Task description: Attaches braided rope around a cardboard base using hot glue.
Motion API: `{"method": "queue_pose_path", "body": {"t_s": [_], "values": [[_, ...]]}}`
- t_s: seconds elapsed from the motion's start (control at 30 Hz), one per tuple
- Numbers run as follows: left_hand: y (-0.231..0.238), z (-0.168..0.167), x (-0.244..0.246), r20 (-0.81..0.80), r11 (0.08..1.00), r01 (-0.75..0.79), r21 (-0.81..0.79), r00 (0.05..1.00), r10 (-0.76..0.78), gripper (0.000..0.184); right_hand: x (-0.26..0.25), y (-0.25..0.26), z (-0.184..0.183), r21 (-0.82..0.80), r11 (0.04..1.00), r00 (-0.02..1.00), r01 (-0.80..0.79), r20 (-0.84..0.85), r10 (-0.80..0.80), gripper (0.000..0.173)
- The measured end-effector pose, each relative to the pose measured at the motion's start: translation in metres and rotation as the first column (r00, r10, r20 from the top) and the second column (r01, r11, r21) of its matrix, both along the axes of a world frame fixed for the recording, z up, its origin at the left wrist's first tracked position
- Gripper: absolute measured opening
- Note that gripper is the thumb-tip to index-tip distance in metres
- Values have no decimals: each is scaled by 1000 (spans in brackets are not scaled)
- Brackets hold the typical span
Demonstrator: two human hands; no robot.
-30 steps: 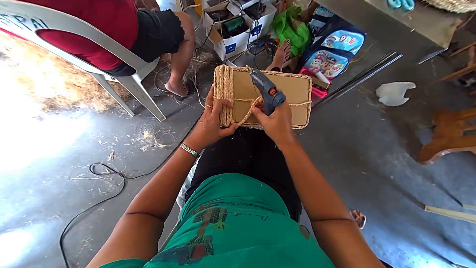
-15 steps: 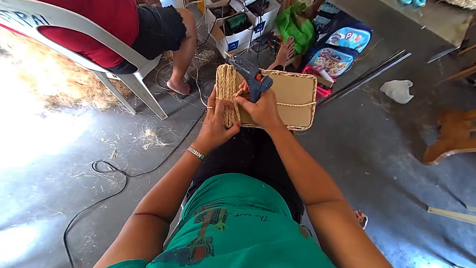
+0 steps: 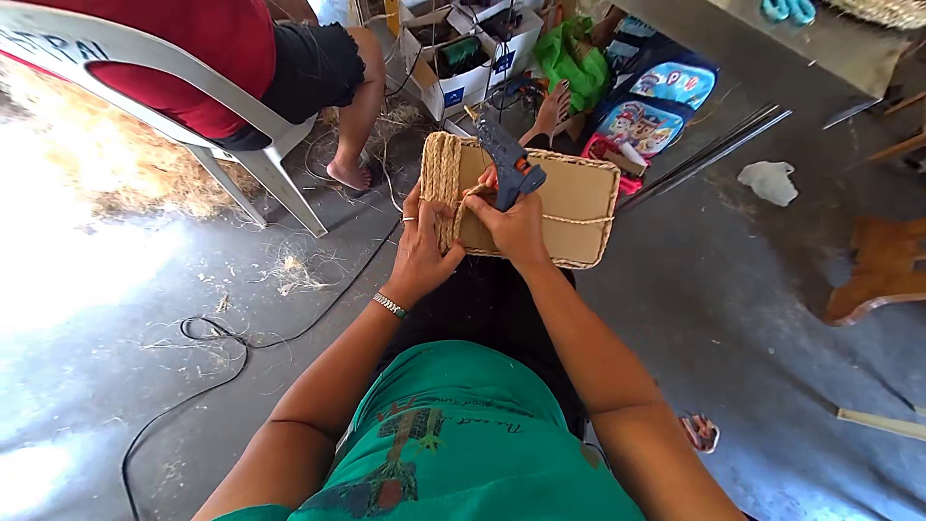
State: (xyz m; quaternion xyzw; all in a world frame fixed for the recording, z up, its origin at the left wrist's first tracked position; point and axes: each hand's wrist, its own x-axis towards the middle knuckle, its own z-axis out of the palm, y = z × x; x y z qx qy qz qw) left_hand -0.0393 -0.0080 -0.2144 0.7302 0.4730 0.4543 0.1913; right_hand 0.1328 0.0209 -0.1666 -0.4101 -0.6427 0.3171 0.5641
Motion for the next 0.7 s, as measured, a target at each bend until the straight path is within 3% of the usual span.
{"method": "queue_pose_path", "body": {"t_s": [0.13, 0.37, 0.5, 0.7], "values": [[2, -4, -5, 30, 998, 64, 13, 997, -65, 43, -1, -2, 4, -29, 998, 994, 61, 93, -58, 34], [-3, -5, -14, 109, 975, 222, -32, 970, -217, 34, 12, 8, 30, -112, 992, 930, 50, 368, -6, 34], [-3, -7, -17, 124, 963, 267, -41, 958, -260, 33, 10, 7, 28, -12, 999, 902, 51, 429, -41, 39], [-6, -7, -20, 142, 963, 266, -36, 955, -259, 30, 3, 1, 16, 176, 984, 908, 36, 406, -106, 33]]}}
